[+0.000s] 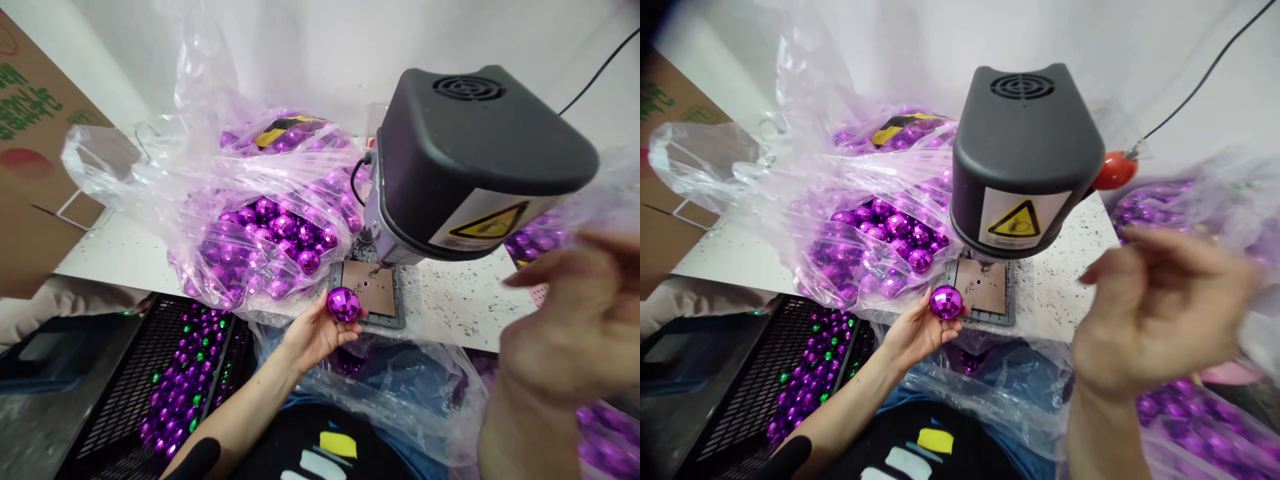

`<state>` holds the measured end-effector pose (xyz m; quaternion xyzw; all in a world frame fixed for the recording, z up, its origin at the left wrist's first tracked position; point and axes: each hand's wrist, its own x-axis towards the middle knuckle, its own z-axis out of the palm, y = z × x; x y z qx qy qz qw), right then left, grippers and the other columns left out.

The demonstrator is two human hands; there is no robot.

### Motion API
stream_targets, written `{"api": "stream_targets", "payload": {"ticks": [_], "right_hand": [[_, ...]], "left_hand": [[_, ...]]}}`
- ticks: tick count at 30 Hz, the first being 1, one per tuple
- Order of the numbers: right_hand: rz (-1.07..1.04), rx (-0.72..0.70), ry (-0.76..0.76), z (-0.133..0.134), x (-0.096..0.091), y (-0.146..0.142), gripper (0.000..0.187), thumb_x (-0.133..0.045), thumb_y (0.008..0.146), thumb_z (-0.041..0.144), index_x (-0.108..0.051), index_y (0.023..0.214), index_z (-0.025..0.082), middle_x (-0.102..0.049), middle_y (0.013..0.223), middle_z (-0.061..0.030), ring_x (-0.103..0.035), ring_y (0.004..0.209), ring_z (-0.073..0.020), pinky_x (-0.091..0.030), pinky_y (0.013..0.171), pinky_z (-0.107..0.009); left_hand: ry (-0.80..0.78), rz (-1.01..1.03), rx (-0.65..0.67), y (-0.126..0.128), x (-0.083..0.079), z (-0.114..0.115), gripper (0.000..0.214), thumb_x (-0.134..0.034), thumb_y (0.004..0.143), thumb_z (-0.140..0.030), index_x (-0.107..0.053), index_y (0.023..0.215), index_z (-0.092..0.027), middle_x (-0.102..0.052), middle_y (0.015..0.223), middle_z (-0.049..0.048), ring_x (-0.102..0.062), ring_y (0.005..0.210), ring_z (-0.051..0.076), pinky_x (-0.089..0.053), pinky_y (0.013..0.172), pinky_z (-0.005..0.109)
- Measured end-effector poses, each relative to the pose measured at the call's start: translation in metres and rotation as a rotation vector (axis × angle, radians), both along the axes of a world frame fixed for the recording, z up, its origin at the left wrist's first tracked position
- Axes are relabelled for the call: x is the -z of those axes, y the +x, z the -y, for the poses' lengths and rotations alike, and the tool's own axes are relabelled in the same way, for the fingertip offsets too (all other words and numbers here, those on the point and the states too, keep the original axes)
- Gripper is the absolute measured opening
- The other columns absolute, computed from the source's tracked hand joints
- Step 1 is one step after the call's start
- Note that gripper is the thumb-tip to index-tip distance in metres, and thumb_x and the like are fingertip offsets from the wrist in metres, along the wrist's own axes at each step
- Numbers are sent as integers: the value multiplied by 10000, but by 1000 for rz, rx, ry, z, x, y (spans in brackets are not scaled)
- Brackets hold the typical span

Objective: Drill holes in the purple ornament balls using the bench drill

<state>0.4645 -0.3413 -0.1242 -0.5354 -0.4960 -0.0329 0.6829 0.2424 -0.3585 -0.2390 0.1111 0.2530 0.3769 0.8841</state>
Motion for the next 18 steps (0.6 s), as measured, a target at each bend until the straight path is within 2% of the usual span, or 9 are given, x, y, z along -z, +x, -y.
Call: {"api": "stream_targets", "payload": {"ticks": [1, 3, 5, 7, 12, 18], "right_hand": [[8, -13, -52, 14, 12, -5, 311, -644, 904, 361, -656, 1088, 111, -604, 842, -24, -586, 668, -52, -445, 596, -208], [16, -151, -317, 35, 38, -13, 270, -693, 863, 370, -681, 1016, 147, -634, 822, -21, -615, 703, -74, -467, 607, -200], [-21, -237, -540, 47, 60, -18, 331, -668, 868, 469, -680, 972, 155, -654, 835, -35, -625, 730, -86, -483, 611, -194], [-64, -275, -656, 52, 75, -20, 411, -626, 875, 554, -672, 951, 153, -650, 815, -40, -614, 714, -88, -493, 611, -193], [-84, -314, -731, 54, 87, -20, 455, -605, 872, 601, -670, 945, 157, -639, 802, -37, -594, 691, -83, -517, 644, -198], [-103, -328, -773, 58, 96, -21, 480, -599, 865, 625, -667, 951, 158, -631, 811, -45, -586, 709, -92, -501, 640, -202]], "left_hand": [[-66, 45, 18, -1, -1, 0, 554, -406, 1054, -517, -681, 1142, -44, -763, 1052, 201, -758, 814, 201, -591, 749, 282], [-175, 108, 29, -1, -2, 0, 644, -272, 1078, -523, -689, 1107, -33, -766, 1028, 208, -757, 784, 198, -593, 726, 281], [-229, 138, 32, 0, -2, 0, 664, -243, 1079, -528, -694, 1082, -40, -768, 1019, 208, -755, 768, 199, -591, 724, 289], [-229, 144, 42, 2, -1, 2, 630, -285, 1072, -532, -690, 1090, -50, -767, 1024, 211, -752, 774, 207, -586, 743, 304], [-162, 76, 36, 5, 5, 9, 607, -403, 1027, -602, -671, 1153, -72, -765, 1007, 198, -746, 796, 224, -569, 774, 330], [-124, -14, 22, 6, 8, 18, 651, -423, 992, -672, -673, 1150, -92, -765, 977, 175, -743, 786, 218, -568, 781, 333]]}}
